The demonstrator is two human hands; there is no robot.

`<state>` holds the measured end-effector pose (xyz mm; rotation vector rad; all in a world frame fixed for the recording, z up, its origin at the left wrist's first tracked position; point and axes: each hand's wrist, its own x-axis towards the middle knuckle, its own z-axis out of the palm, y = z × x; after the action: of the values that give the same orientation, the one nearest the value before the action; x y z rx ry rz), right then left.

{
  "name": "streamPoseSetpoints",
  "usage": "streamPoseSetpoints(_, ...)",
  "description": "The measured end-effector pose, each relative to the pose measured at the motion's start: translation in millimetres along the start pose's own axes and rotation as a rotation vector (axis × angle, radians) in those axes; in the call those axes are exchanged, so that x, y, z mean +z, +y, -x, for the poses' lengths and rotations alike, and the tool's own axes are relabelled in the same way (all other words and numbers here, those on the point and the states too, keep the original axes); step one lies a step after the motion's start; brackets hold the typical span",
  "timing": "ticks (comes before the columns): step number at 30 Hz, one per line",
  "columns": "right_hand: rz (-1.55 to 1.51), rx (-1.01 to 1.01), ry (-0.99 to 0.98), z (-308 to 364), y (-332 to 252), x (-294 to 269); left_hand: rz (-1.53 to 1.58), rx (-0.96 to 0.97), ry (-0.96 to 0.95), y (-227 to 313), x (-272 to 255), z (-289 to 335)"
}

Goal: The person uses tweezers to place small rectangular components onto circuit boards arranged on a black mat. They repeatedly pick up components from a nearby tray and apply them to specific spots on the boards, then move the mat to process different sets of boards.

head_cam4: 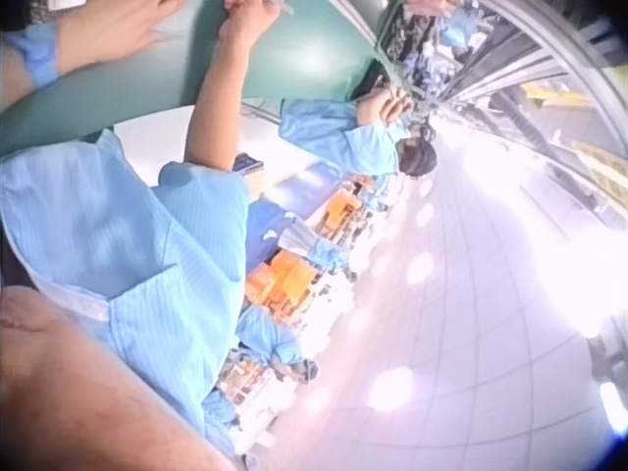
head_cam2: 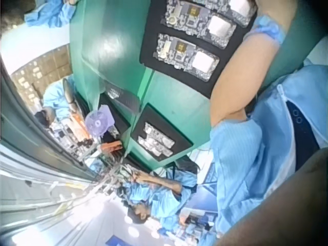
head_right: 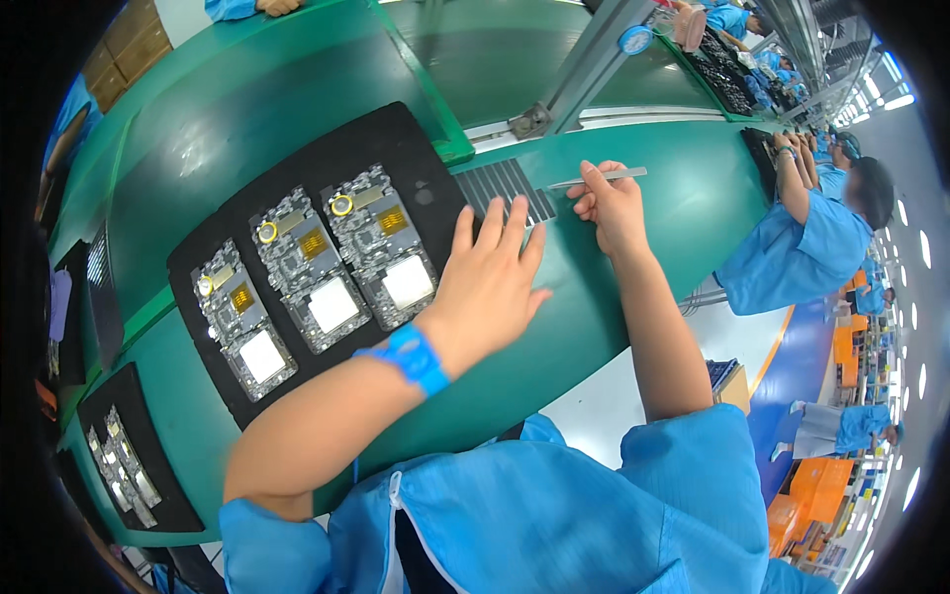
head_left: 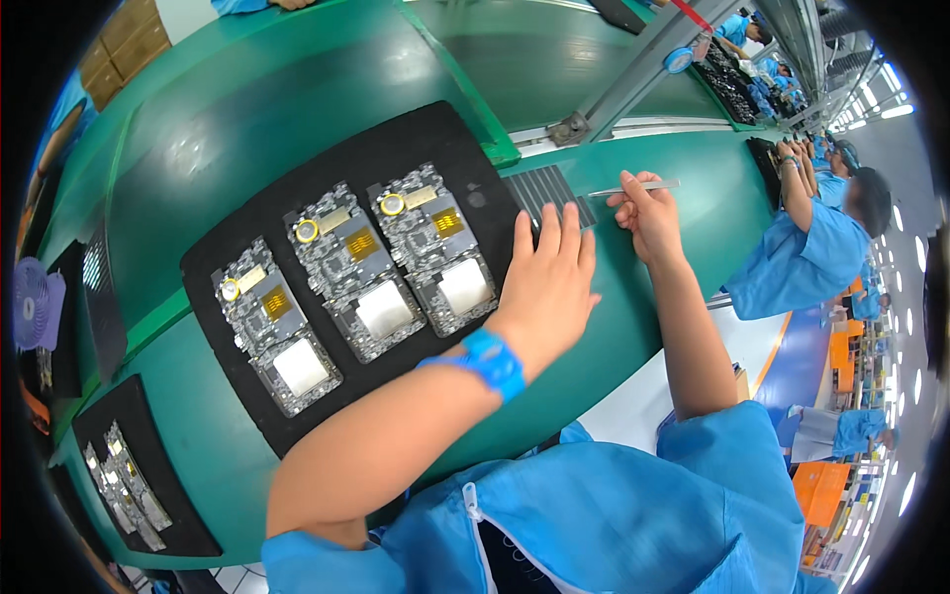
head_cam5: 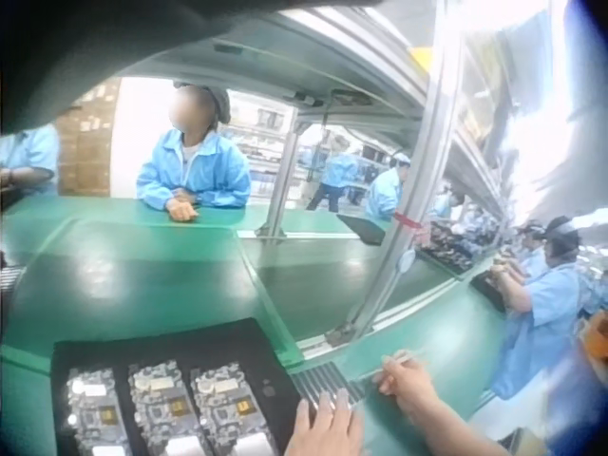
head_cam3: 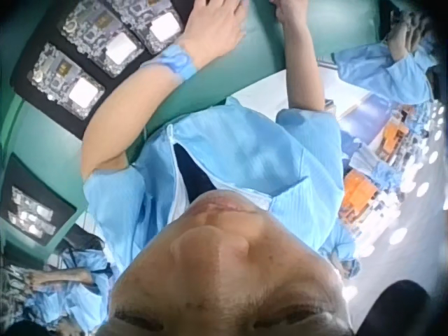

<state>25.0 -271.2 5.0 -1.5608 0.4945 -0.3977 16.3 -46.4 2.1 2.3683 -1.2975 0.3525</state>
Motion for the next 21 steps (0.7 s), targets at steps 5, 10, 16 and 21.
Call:
streamPoseSetpoints(5, 0.099, 0.023, -0.05, -3, -2, 7, 0.009, -0.067, -0.008, -10, 33, -33)
streamPoseSetpoints(10, 0.094, 0.052, -0.12, -8, -6, 1, -0.016, -0.07, -0.02, -10, 35, -36)
streamPoseSetpoints(16, 0.065, 0.033, -0.178, -9, -4, -5, -0.058, -0.09, -0.009, -5, 38, -41)
streamPoseSetpoints(21, 0.005, -0.04, -0.149, -9, -1, -2, -0.057, -0.112, -0.039, -2, 32, -45)
